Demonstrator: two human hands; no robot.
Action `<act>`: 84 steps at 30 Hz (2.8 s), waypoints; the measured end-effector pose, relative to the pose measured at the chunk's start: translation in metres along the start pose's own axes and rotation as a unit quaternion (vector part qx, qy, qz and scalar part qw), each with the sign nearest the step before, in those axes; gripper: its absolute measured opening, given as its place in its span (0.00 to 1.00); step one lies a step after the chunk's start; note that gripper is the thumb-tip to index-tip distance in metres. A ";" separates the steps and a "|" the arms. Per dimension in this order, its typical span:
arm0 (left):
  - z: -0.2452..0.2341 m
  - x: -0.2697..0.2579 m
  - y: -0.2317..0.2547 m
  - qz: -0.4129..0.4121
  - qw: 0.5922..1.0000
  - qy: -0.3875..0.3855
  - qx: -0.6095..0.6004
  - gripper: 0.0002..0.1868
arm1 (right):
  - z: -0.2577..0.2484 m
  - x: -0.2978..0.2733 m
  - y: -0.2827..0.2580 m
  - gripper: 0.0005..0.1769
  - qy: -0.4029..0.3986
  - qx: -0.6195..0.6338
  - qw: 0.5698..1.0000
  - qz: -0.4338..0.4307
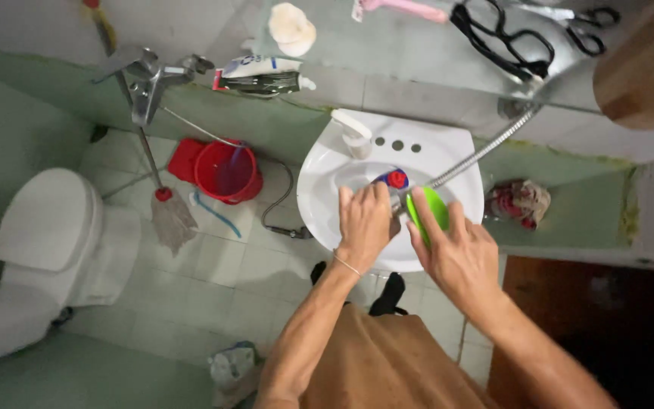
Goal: Cleaning a bathroom sink and a detachable shower head using cleaning spray and a sponge.
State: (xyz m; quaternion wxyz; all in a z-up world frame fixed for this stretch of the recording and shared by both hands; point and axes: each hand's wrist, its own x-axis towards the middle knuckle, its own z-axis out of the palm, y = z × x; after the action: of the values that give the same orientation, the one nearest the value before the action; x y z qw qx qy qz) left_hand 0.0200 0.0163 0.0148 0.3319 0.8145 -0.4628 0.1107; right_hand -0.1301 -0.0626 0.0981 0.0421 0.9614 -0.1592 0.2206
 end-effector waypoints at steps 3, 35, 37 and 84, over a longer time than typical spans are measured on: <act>0.007 -0.016 0.004 0.019 1.000 -0.002 -0.001 0.16 | 0.015 0.045 -0.009 0.22 -0.012 -0.041 0.999 0.030; -0.005 -0.005 0.008 0.006 0.999 -0.038 -0.014 0.15 | 0.003 0.004 -0.004 0.28 0.037 -0.007 0.999 0.035; -0.008 -0.003 0.011 0.006 1.000 -0.022 0.008 0.17 | 0.005 -0.005 -0.004 0.28 0.044 0.004 0.998 0.035; 0.017 -0.012 0.021 -0.063 0.995 -0.056 -0.052 0.13 | 0.079 -0.014 0.045 0.23 -0.105 0.772 0.386 0.493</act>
State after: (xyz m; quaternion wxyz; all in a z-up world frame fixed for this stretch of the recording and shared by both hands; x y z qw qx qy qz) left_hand -0.0055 0.0064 0.0057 0.3541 0.8286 -0.4332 0.0195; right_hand -0.1239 -0.1134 0.0211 -0.8518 0.3483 -0.3697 0.1284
